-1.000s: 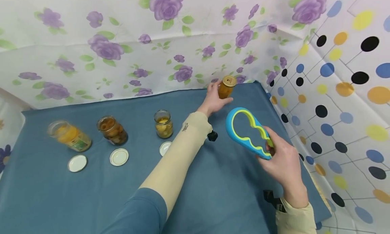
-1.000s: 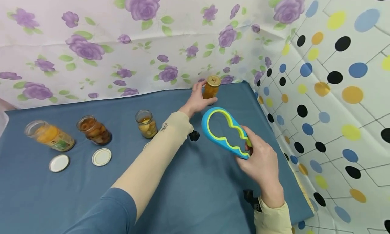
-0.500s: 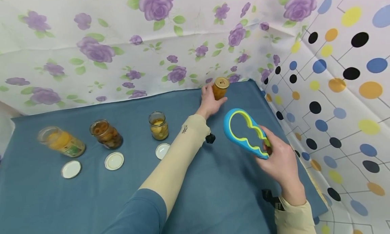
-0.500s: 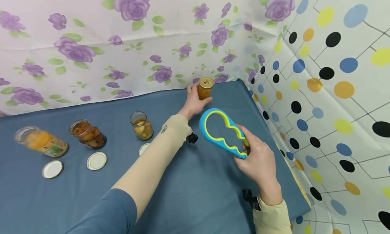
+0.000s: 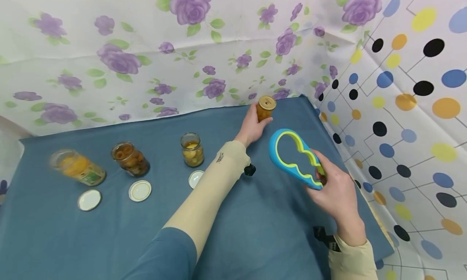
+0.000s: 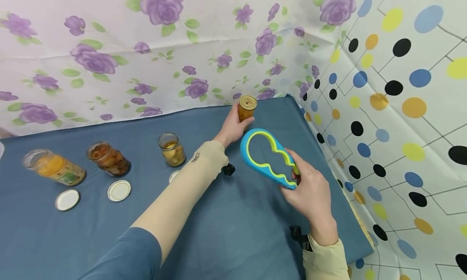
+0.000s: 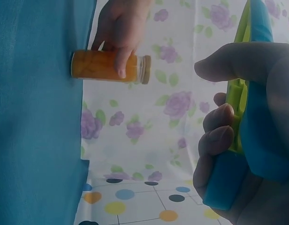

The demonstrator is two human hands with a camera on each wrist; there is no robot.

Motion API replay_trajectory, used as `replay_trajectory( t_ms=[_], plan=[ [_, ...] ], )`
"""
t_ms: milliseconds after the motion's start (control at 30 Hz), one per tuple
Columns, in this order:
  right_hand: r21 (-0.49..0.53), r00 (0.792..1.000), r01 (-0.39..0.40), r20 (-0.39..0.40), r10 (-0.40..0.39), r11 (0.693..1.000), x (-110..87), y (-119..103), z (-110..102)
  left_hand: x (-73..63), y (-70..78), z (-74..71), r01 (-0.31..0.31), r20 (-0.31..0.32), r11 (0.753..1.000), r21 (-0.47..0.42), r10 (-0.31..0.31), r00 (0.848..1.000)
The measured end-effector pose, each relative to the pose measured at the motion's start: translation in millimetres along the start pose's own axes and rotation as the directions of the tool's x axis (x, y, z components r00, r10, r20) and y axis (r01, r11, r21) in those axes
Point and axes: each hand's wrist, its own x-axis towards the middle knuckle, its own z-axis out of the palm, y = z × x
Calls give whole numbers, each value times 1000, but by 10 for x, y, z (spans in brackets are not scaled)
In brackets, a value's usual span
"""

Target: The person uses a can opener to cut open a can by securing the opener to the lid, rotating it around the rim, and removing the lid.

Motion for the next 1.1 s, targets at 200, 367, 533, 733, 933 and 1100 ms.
replay_trajectory(
  t_ms=[200, 367, 533, 733, 933, 1100],
  plan=[
    [8, 1000, -11, -3, 11, 1000, -7, -58, 14, -245, 64, -63, -118, -8, 992, -41, 117, 993],
    [20, 1000, 13, -2, -13, 1000, 2, -115, 23, -549, 154, -129, -206, -47, 973, -107, 202, 978],
    [26, 999, 46, 8, -47, 999, 20, -197, 36, -954, 112, -263, -263, -93, 954, -142, 252, 963],
    [38, 998, 68, 8, -69, 997, 59, -312, 38, -1474, -1, -488, -392, -143, 910, -134, 374, 916],
    [53, 994, 99, 46, -101, 994, 128, -464, 97, -1931, -127, -744, -434, -284, 892, -126, 387, 877],
    [88, 990, 114, 76, -120, 990, 169, -619, 161, -2220, -264, -905, -450, -417, 883, -130, 363, 833]
  ],
)
